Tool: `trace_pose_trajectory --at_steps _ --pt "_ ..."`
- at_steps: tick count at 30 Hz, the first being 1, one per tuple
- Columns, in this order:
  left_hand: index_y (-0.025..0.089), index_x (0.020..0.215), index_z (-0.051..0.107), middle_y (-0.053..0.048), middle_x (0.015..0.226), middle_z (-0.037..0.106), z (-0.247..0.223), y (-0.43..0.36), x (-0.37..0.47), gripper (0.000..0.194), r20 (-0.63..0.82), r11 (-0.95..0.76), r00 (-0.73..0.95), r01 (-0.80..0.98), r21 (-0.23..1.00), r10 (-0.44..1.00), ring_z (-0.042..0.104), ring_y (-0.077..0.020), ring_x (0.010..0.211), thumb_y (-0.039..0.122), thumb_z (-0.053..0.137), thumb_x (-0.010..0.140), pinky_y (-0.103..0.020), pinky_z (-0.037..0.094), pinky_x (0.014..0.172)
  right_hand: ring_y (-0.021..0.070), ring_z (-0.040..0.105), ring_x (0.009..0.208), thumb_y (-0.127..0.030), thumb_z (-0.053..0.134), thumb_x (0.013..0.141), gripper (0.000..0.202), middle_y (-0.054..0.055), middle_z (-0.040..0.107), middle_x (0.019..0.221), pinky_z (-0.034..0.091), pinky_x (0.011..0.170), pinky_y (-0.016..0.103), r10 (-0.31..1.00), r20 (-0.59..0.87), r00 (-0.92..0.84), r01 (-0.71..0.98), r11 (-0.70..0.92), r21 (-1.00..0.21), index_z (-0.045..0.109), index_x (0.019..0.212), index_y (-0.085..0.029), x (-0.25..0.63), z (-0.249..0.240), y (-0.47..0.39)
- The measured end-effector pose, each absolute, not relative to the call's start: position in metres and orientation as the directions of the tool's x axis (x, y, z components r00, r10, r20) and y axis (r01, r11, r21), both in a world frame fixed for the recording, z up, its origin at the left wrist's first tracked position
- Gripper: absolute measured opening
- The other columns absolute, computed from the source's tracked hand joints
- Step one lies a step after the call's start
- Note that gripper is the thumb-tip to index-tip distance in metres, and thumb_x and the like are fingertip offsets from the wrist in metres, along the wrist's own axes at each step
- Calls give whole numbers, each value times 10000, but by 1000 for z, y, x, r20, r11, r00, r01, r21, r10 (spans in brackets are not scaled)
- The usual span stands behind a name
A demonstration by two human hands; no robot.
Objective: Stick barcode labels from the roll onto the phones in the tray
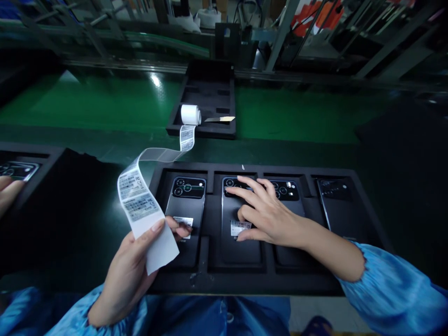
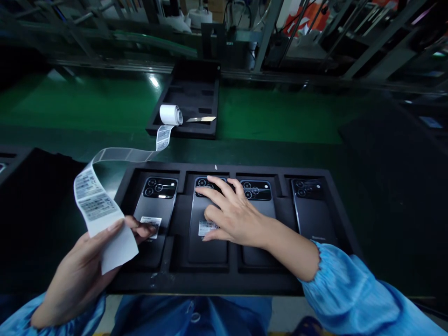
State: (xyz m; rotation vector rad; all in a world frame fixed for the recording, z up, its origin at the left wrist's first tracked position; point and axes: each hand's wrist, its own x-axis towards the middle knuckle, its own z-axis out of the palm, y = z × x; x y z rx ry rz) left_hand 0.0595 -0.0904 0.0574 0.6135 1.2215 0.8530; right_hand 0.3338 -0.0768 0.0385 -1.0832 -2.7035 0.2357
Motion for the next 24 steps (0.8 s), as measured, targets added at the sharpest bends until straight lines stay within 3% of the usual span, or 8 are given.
trace_pose_trajectory --at_steps 4,9,16,24 --pt "142 822 653 -95 833 666 56 -90 57 297 -550 564 124 -197 802 826 618 -227 900 435 650 775 -225 513 785 378 90 1356 -526 593 859 369 102 280 1455 83 1028 649 691 126 -712 654 717 -241 530 818 -165 335 34 -75" --pt "153 804 664 -97 844 667 58 -89 56 304 -585 597 122 -153 787 802 612 -237 927 454 637 778 -208 518 763 422 97 1343 -485 544 903 357 149 261 1456 104 999 690 688 146 -711 654 724 -221 531 802 -143 335 32 -76" --pt "154 824 664 -94 853 662 58 -89 54 301 -599 613 131 -137 778 790 609 -236 936 449 612 796 -213 516 776 401 177 1325 -417 654 857 295 209 302 1409 236 972 597 723 132 -679 687 688 -233 541 835 -145 336 32 -74" --pt "151 832 655 -98 871 665 58 -90 53 295 -580 597 146 -129 792 801 603 -225 962 439 595 818 -195 505 789 354 274 1289 -393 501 954 277 182 404 1343 332 892 508 706 208 -677 669 708 -225 539 823 -152 336 30 -65"
